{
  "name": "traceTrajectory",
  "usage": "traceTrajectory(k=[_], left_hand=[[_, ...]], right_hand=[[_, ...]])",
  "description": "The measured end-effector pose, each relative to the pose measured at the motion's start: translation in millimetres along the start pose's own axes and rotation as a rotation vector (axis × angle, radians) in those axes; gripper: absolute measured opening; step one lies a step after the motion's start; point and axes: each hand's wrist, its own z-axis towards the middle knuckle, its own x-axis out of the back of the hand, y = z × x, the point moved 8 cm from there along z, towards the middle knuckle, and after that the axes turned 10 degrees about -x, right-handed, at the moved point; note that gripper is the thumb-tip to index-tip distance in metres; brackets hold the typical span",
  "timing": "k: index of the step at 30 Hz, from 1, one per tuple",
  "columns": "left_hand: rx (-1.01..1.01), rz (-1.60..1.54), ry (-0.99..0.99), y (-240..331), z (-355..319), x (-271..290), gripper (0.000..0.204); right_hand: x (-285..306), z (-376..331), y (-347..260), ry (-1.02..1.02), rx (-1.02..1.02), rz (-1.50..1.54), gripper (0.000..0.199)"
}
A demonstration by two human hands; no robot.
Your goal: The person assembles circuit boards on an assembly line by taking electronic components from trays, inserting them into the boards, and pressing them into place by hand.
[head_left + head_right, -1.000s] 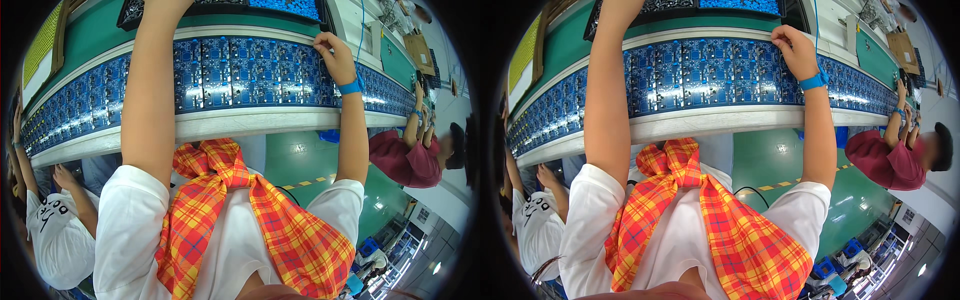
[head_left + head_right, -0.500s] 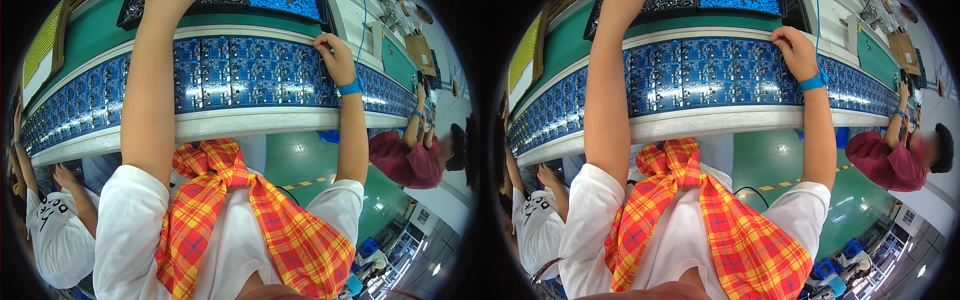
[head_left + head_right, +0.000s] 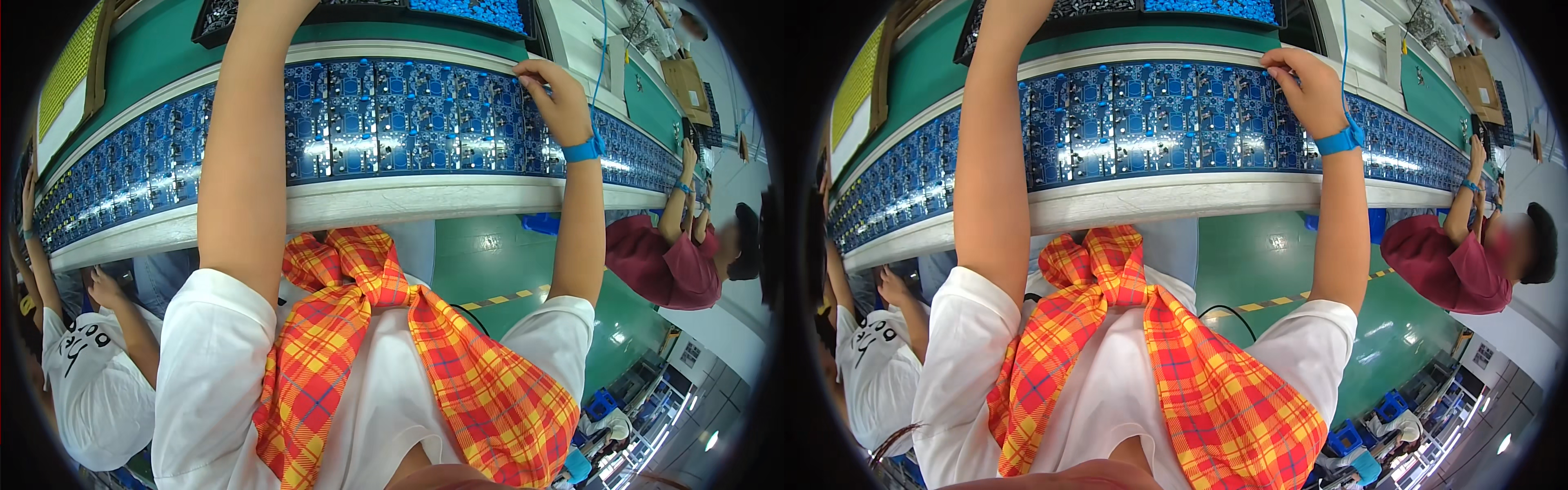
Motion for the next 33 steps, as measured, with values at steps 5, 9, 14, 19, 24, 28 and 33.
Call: traceTrajectory(k=[5, 9, 14, 19, 24, 28, 33], left_hand=[[-0.009, 0.001, -0.011, -4, 1, 0, 0.019], [-0.035, 0.018, -0.02, -1, 3, -1, 0.019], [-0.014, 0.013, -0.042, 2, 1, -1, 0.019], [-0.046, 0.001, -0.007, 8, 2, 3, 0.019], [-0.015, -0.027, -0.035, 7, 2, 0, 0.02], [-0.035, -0.044, -0.016, 9, 1, 1, 0.02], [-0.042, -0.037, -0.007, 12, 2, 1, 0.02]], right_hand=[[-1, 6, -4, -0.076, -0.013, -0.172, 0.013], [-5, 11, -10, -0.098, 0.046, -0.285, 0.012], [-11, 13, -18, -0.159, -0.005, -0.433, 0.011], [-15, 9, -16, -0.11, 0.02, -0.478, 0.01], [-14, 6, -21, -0.084, 0.025, -0.547, 0.012], [-10, 9, -17, -0.13, -0.088, -0.396, 0.01], [-4, 9, -11, -0.06, -0.191, -0.239, 0.008]])
